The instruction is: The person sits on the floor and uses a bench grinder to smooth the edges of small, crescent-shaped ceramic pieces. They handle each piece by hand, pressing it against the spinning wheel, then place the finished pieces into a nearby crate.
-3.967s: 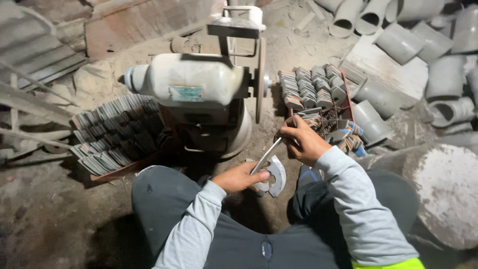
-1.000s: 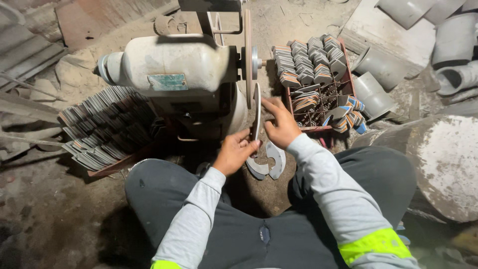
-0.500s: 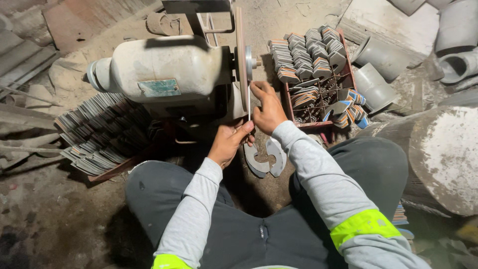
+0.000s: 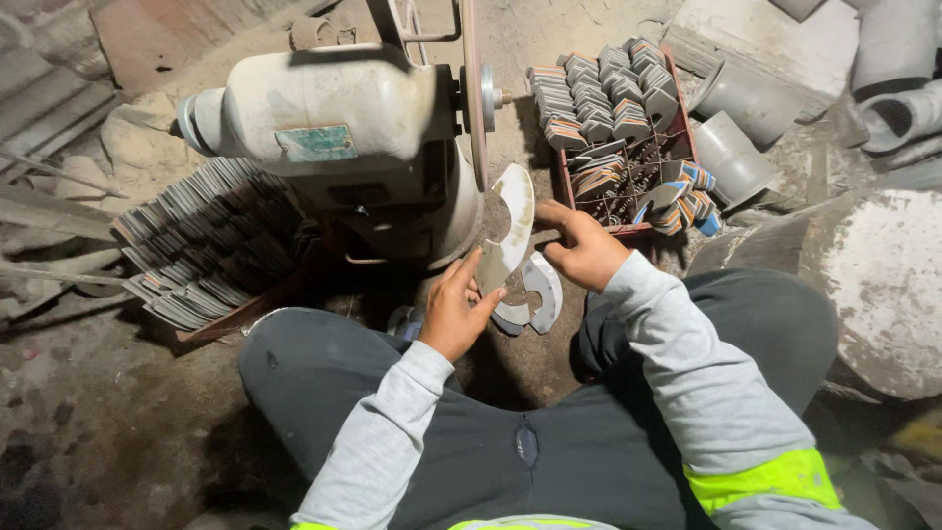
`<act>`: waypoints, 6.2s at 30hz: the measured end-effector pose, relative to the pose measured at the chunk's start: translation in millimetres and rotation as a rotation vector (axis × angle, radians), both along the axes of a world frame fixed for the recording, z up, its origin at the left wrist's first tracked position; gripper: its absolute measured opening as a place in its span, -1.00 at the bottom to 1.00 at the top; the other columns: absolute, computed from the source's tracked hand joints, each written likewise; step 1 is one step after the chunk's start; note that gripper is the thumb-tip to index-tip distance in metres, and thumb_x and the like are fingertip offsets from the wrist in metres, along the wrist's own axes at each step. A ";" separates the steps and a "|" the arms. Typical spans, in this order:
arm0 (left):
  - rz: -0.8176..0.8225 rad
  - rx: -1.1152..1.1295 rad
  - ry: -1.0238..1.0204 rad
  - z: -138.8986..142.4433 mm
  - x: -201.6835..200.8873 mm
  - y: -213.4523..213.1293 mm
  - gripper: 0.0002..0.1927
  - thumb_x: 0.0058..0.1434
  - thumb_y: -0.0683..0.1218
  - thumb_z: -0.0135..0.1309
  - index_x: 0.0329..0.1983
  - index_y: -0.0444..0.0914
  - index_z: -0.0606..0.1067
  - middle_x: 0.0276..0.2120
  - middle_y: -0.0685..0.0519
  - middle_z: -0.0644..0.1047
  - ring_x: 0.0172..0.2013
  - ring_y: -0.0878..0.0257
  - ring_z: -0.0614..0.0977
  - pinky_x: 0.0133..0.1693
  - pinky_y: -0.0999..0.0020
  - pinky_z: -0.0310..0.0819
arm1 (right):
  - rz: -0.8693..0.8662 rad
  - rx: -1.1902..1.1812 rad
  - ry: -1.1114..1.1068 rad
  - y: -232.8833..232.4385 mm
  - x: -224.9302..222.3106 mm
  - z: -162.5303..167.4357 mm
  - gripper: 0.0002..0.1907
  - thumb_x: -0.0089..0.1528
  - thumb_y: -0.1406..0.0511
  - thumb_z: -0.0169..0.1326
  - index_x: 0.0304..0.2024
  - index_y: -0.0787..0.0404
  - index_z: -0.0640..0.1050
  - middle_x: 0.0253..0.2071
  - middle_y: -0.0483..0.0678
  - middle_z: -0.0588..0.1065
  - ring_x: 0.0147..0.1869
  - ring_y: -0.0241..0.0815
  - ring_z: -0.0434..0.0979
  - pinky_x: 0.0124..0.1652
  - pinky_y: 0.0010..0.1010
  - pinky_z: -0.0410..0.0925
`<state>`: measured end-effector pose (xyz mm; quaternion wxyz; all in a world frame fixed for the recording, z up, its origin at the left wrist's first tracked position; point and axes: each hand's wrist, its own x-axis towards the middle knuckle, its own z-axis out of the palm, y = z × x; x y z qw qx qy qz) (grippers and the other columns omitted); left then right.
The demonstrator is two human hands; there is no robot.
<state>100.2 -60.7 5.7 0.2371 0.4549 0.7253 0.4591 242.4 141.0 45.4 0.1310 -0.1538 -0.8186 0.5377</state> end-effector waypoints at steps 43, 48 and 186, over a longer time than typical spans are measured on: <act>-0.196 0.174 0.477 48.8 -10.2 17.2 0.14 -0.19 0.04 0.47 0.45 -0.35 0.20 0.19 -0.35 0.43 0.14 -0.28 0.49 0.11 0.01 0.42 | -0.092 -0.007 -0.316 20.0 2.8 34.5 -0.56 0.15 0.34 0.23 0.10 0.26 0.57 -0.28 0.04 0.65 -0.17 -0.15 0.66 -0.15 -0.38 0.49; -0.216 -0.103 -0.012 34.4 -14.3 30.1 -0.02 0.04 0.03 0.43 0.44 -0.29 0.19 0.00 -0.13 0.56 -0.11 0.04 0.68 -0.17 0.19 0.62 | -0.242 -0.335 -0.255 25.4 -24.2 42.5 -0.59 0.30 0.33 0.18 0.20 0.22 0.52 -0.28 0.00 0.55 -0.21 -0.13 0.58 -0.28 -0.30 0.34; -0.073 -0.156 0.245 10.5 -27.2 -16.9 -0.10 0.03 -0.20 0.32 0.46 0.02 0.28 0.01 -0.17 0.44 0.07 -0.12 0.51 0.12 0.08 0.43 | 0.008 -0.496 -0.219 3.5 11.4 8.0 -0.63 0.40 0.27 -0.08 0.02 0.45 0.60 -0.08 0.18 0.62 -0.08 -0.12 0.59 -0.02 -0.30 0.49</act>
